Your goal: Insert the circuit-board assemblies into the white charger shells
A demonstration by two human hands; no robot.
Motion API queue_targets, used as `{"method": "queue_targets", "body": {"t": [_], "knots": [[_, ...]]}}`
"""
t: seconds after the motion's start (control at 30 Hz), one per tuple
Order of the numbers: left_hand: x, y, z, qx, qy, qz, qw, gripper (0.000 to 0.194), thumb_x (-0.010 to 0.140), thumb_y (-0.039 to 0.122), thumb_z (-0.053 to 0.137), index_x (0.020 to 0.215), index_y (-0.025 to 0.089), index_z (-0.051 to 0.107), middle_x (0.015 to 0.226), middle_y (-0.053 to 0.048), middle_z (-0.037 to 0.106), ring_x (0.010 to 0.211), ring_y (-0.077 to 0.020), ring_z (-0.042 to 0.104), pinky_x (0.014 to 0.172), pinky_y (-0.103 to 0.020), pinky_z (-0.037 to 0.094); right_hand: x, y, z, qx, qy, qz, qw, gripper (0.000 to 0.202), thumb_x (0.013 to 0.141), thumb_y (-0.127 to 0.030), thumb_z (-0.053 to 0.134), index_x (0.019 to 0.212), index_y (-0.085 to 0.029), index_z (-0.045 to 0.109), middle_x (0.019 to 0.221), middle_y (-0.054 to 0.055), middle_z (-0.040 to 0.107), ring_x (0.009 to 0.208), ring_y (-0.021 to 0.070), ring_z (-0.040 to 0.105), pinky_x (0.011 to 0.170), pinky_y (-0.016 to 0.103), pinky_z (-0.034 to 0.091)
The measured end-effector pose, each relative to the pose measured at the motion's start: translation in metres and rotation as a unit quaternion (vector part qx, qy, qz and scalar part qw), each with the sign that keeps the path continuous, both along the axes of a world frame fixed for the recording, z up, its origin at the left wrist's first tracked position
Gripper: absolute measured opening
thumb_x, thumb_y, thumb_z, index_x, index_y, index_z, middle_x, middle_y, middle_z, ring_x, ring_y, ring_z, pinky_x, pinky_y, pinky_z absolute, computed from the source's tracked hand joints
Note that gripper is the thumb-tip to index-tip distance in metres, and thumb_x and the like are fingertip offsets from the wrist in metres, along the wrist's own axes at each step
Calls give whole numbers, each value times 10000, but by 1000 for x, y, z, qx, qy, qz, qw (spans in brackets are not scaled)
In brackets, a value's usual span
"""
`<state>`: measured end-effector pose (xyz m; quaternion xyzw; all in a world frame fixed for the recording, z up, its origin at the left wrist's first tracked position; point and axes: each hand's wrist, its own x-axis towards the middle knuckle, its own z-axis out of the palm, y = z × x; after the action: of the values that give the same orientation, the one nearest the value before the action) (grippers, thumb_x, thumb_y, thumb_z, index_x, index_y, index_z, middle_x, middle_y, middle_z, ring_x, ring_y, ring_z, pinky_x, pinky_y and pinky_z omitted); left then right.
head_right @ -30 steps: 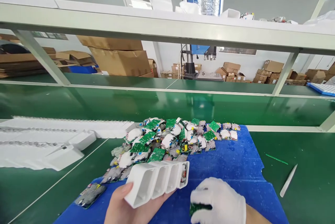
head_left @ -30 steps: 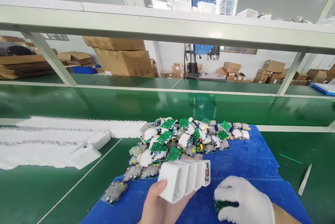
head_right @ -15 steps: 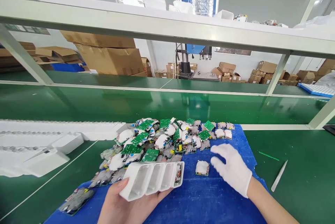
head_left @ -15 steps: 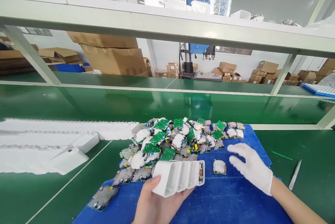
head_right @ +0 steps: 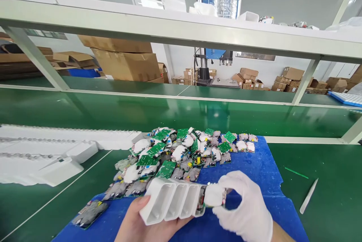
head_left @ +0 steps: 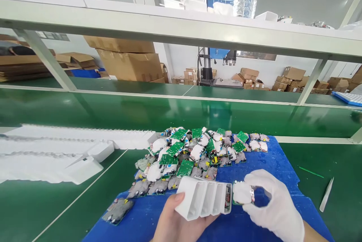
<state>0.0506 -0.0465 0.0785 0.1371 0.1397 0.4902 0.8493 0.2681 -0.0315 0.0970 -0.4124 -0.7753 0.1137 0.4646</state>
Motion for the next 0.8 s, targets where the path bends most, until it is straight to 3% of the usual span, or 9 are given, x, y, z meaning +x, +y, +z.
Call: {"method": "queue_targets", "body": {"t": [0.13, 0.27, 0.37, 0.6, 0.8], "knots": [[6, -4, -2, 35, -21, -46, 998, 452, 690, 422, 569, 1068, 191, 657, 1127, -115, 650, 1070, -290, 553, 958, -428, 344, -10, -17, -4, 76, -65, 17, 995, 292, 660, -160, 603, 938, -245, 621, 827, 20, 624, 723, 147, 618, 616, 208, 522], [8, -6, -4, 61, -35, -58, 996, 470, 695, 418, 560, 1119, 229, 630, 1114, -89, 654, 1067, -297, 550, 948, -435, 337, -13, -17, -19, 79, -90, 35, 992, 173, 763, -302, 609, 909, -216, 640, 788, 25, 613, 684, 134, 600, 585, 222, 524], [7, -5, -5, 75, -27, -59, 995, 444, 686, 405, 572, 1092, 243, 648, 1113, -79, 652, 1061, -297, 549, 938, -416, 339, -10, -19, -18, 74, -106, 28, 991, 263, 879, -404, 515, 986, -179, 600, 892, 47, 612, 742, 129, 590, 642, 270, 528], [5, -7, -5, 63, -15, -56, 996, 318, 674, 379, 609, 964, 289, 704, 1041, -27, 678, 1023, -268, 559, 900, -360, 355, -7, -28, -8, 68, -134, 26, 988, 248, 912, -361, 490, 1079, -191, 560, 1071, 63, 574, 874, 151, 580, 748, 320, 522], [4, -8, -4, 53, 0, -57, 997, 438, 651, 427, 631, 1061, 275, 666, 1058, -54, 666, 1001, -256, 553, 787, -292, 377, -7, -28, -10, 75, -143, 43, 986, 238, 912, -357, 491, 1076, -200, 563, 1080, 63, 572, 885, 152, 578, 754, 318, 521]]}}
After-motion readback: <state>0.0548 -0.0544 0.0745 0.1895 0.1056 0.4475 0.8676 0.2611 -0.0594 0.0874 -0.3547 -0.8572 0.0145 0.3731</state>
